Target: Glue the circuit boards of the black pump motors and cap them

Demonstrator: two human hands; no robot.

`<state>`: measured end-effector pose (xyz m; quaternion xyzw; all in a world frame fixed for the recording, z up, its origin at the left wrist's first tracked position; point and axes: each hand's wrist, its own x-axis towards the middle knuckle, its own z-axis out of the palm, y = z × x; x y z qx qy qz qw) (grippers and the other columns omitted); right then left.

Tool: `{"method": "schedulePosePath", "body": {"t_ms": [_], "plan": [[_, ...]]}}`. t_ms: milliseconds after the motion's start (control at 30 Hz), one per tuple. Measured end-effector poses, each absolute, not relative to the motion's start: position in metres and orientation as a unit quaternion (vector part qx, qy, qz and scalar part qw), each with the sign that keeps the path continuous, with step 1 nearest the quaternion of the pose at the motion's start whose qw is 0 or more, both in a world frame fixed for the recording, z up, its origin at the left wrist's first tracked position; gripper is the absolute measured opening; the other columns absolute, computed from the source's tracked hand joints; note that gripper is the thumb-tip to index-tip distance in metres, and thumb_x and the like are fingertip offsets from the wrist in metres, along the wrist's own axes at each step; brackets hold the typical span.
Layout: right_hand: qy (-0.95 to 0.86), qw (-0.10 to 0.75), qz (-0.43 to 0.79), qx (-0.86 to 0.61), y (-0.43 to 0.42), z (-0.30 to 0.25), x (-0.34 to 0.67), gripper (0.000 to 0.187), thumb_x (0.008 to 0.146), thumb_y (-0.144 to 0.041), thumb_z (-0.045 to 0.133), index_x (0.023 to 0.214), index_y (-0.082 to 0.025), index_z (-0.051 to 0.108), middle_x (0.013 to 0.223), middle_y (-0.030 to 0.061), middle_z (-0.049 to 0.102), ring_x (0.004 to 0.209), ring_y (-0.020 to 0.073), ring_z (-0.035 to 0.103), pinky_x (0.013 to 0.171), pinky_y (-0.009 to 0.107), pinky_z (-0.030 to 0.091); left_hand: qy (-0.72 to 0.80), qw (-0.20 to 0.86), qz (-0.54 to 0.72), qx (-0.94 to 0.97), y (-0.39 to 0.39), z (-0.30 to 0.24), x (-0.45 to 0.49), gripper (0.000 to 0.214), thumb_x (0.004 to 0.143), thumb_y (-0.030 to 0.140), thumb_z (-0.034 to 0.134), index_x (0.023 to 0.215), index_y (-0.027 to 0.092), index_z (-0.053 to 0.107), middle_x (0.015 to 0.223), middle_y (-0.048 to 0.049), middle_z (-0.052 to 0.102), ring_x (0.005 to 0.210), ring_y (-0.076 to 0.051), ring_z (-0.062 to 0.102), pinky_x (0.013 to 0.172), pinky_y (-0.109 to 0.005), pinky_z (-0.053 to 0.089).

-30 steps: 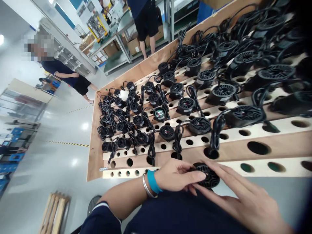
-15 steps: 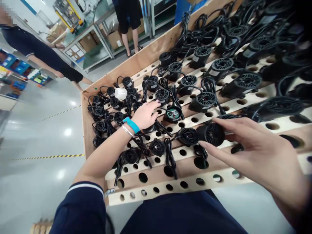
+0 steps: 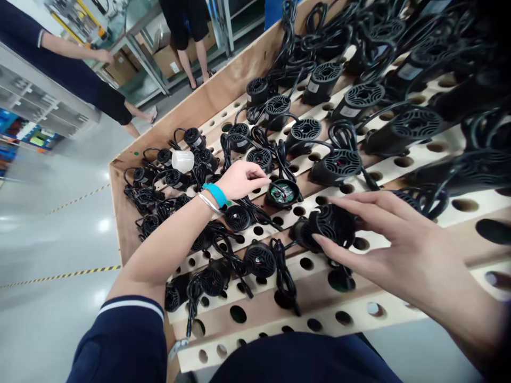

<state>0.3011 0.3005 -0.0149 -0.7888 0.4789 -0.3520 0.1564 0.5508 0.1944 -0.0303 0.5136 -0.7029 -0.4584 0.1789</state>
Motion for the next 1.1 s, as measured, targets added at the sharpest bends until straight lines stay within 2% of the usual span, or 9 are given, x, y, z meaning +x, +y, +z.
{"method": "schedulePosePath", "body": {"t_ms": [133, 367, 733, 800, 900, 1100], "plan": [[0.440, 0.120, -0.352, -0.817, 0.288, -0.016, 0.311, 0.035, 0.085, -0.036, 0.063, 0.110, -0.012, 0.061, 0.098, 0.0084, 0.061, 0.078, 0.0141, 0.064, 0.073, 0.025, 0.056, -0.732, 0.165, -0.418, 0.512, 0.185, -0.034, 0.543, 0.009, 0.078, 0.014, 0.066, 0.074, 0.009, 0.072, 0.071, -0.0038, 0.070, 0.065, -0.009, 0.060, 0.070, -0.024, 0.049], [0.436, 0.133, -0.358, -0.815, 0.281, -0.026, 0.316, 0.036, 0.085, -0.034, 0.062, 0.111, -0.010, 0.060, 0.098, 0.0103, 0.061, 0.083, 0.0164, 0.064, 0.076, 0.027, 0.056, -0.769, 0.102, -0.371, 0.510, 0.180, -0.024, 0.536, 0.011, 0.078, 0.016, 0.065, 0.074, 0.011, 0.075, 0.071, -0.0025, 0.071, 0.064, -0.010, 0.059, 0.067, -0.024, 0.047], [0.474, 0.122, -0.313, -0.814, 0.265, -0.039, 0.328, 0.045, 0.085, -0.044, 0.058, 0.110, -0.007, 0.065, 0.097, 0.0105, 0.063, 0.076, 0.0171, 0.062, 0.068, 0.030, 0.054, -0.805, 0.029, -0.343, 0.484, 0.167, -0.011, 0.527, 0.010, 0.074, 0.012, 0.066, 0.071, 0.009, 0.075, 0.064, -0.0013, 0.067, 0.059, -0.010, 0.056, 0.066, -0.026, 0.046], [0.495, 0.090, -0.289, -0.815, 0.264, -0.041, 0.332, 0.048, 0.085, -0.049, 0.055, 0.108, -0.009, 0.066, 0.095, 0.0098, 0.062, 0.069, 0.0175, 0.060, 0.058, 0.030, 0.050, -0.809, 0.020, -0.345, 0.475, 0.165, -0.009, 0.526, 0.010, 0.074, 0.010, 0.066, 0.071, 0.009, 0.075, 0.063, -0.0016, 0.066, 0.058, -0.010, 0.056, 0.066, -0.027, 0.047], [0.538, 0.038, -0.231, -0.809, 0.264, -0.041, 0.338, 0.051, 0.086, -0.057, 0.052, 0.106, -0.013, 0.066, 0.089, 0.0083, 0.060, 0.060, 0.0171, 0.055, 0.047, 0.030, 0.038, -0.817, 0.019, -0.343, 0.463, 0.163, -0.009, 0.526, 0.011, 0.073, 0.009, 0.065, 0.069, 0.010, 0.075, 0.063, -0.0020, 0.066, 0.059, -0.011, 0.058, 0.066, -0.028, 0.048], [0.541, 0.013, -0.170, -0.824, 0.260, -0.040, 0.350, 0.046, 0.087, -0.056, 0.051, 0.099, -0.014, 0.064, 0.087, 0.0082, 0.058, 0.063, 0.0157, 0.051, 0.050, 0.028, 0.030, -0.828, 0.005, -0.336, 0.448, 0.158, -0.011, 0.525, 0.010, 0.073, 0.012, 0.066, 0.067, 0.009, 0.074, 0.060, -0.0005, 0.065, 0.060, -0.012, 0.058, 0.070, -0.027, 0.050]]}}
